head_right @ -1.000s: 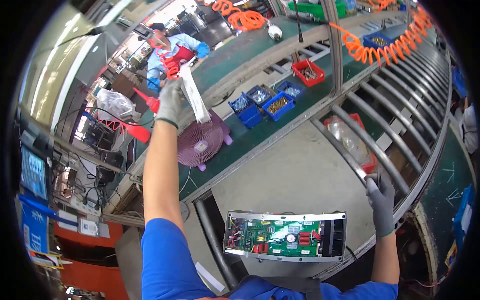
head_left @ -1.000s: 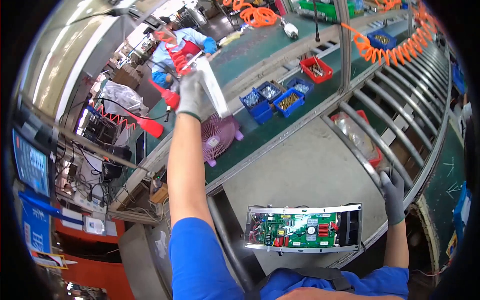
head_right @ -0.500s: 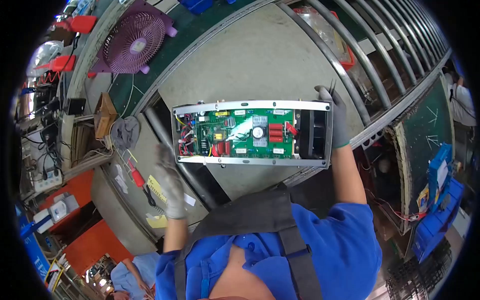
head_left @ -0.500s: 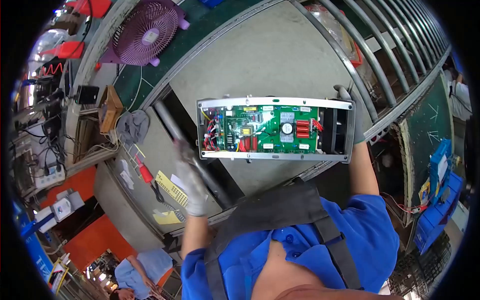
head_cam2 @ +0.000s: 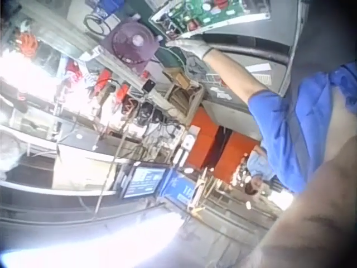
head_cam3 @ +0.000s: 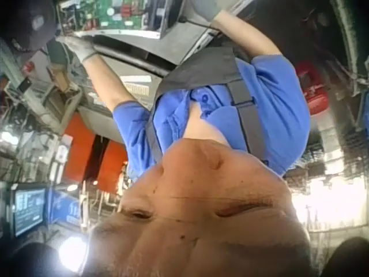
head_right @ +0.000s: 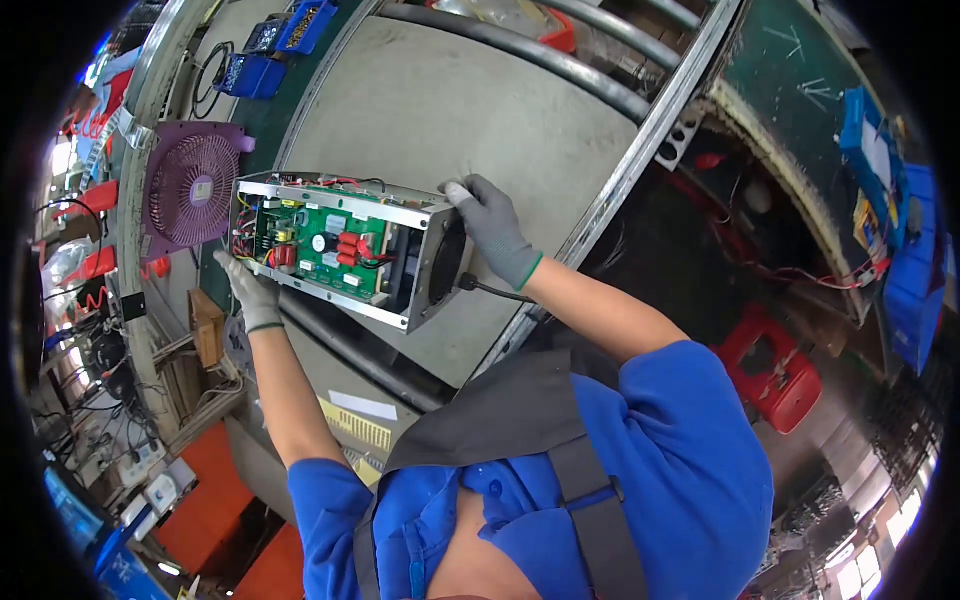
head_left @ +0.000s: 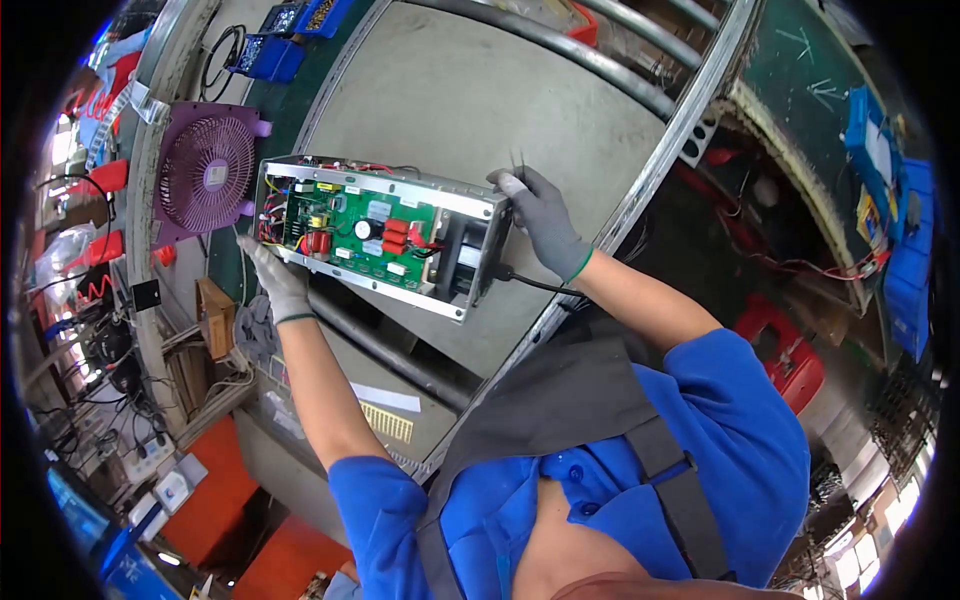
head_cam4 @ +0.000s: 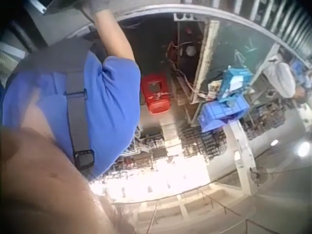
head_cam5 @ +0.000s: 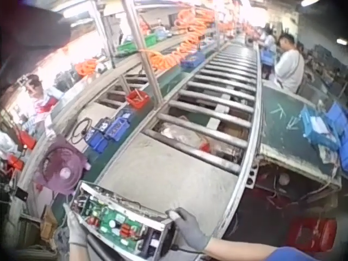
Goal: Assembling and labeling electronic power supply units on a production line, including applying oil with a dispenser.
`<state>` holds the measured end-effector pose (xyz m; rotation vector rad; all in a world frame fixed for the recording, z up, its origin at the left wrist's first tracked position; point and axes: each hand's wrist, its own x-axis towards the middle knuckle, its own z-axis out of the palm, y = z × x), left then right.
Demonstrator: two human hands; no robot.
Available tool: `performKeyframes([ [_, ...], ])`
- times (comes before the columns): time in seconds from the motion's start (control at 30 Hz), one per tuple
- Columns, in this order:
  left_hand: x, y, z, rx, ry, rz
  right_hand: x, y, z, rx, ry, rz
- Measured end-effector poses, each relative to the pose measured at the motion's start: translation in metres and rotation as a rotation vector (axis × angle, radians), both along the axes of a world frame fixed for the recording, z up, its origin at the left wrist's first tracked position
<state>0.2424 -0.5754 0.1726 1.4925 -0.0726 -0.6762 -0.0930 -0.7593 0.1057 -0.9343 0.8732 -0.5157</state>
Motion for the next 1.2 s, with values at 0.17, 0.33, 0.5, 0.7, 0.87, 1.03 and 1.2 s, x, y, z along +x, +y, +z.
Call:
performKeyframes([
  [0.17, 0.019, 0.06, -0.022, 0.16, -0.292, -0.017, -0.047, -0.01, -0.014, -0.103, 0.019, -0.093],
  [0.33, -0.135, 0.111, -0.024, 0.507, -0.795, -0.193, -0.167, 0.001, -0.025, -0.024, 0.228, -0.1],
  [0.5, -0.276, 0.292, -0.082, 0.527, -1.158, -0.276, -0.206, 0.128, -0.054, -0.21, 0.411, 0.363],
  [0.7, -0.338, 0.527, -0.125, 1.176, -0.693, 0.259, -0.084, 0.331, -0.027, -0.687, 0.297, 1.004],
  [0.87, -0.276, 0.625, -0.115, 1.11, -0.628, 0.607, 0.021, 0.452, 0.0, -0.828, 0.113, 1.389],
  [1.03, -0.219, 0.667, -0.132, 1.299, -0.443, 0.193, 0.089, 0.567, -0.006, -1.138, -0.042, 1.827],
  [1.2, -0.167, 0.657, -0.074, 1.48, -0.421, -0.046, 0.183, 0.585, -0.064, -1.298, -0.048, 1.482],
])
